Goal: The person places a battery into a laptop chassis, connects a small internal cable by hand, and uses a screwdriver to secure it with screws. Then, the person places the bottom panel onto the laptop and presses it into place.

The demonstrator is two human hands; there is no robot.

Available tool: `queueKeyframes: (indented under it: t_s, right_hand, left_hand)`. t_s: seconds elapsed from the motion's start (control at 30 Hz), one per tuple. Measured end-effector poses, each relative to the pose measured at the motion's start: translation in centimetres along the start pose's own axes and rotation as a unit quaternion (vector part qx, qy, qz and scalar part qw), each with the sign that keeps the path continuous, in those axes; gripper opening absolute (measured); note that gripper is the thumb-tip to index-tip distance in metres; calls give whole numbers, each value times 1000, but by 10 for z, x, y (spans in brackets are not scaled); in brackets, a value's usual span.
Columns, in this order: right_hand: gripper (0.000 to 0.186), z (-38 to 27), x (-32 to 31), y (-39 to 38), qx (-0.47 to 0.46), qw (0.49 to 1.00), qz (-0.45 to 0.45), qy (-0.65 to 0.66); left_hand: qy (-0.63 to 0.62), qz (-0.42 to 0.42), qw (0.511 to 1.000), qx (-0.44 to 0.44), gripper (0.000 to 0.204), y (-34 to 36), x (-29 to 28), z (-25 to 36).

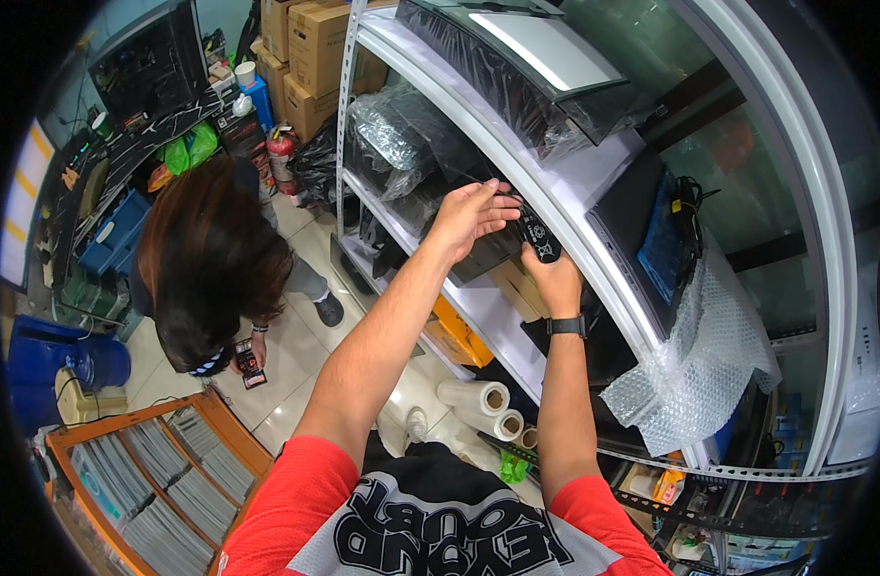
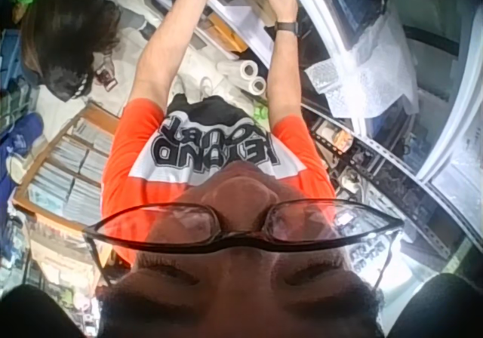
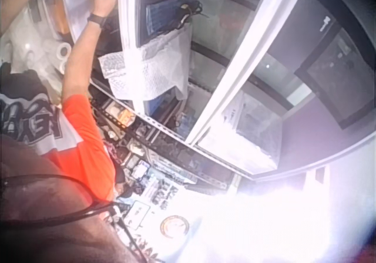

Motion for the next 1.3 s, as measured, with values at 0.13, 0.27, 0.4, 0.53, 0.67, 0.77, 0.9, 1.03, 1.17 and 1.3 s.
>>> queueKeyframes:
  t_s: [0.13, 0.27, 0.4, 0.53, 0.67, 0.77, 0.9, 1.03, 1.17, 1.3]
  right_hand:
    - [63, -10, -14, -25, -8, 996, -29, -82]
    - [76, -23, -30, -69, -25, 983, -67, -169]
    - [78, -49, -47, -116, -46, 982, -87, -164]
    - [80, -68, -66, -169, -36, 981, -116, -154]
    - [79, -80, -91, -218, -29, 978, -148, -143]
    - [78, -85, -111, -245, -18, 980, -138, -139]
    - [79, -86, -140, -270, -11, 982, -123, -142]
    - [81, -86, -172, -294, -28, 984, -94, -151]
    - [76, -82, -206, -318, -15, 989, -57, -136]
    - [74, -86, -244, -356, 15, 989, -42, -139]
  left_hand:
    - [-6, 0, 1000, 4, 35, 2, 0, 4]
    - [4, 5, 1000, 8, 35, 4, -3, 10]
    - [37, 2, 999, 18, 37, 5, -8, 16]
    - [107, 12, 994, -11, 38, 11, -17, 13]
    - [233, 72, 969, -40, 43, 13, -32, -3]
    - [283, 105, 951, -66, 48, 13, -44, -11]
    - [305, 129, 941, -75, 67, 7, -45, -13]
    - [348, 136, 920, -116, 83, -3, -35, -26]
    - [419, 162, 885, -124, 85, -37, -35, -46]
    - [480, -58, 857, -177, 51, -125, 18, -161]
Point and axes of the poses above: each hand's wrist, its own y-axis towards the middle knuckle, its own x-axis out of the palm, z = x × y, the point moved 7 cm from there along y, towards the middle knuckle, and after that the axes turned 13 degrees about -x, right-handed, at the moved point
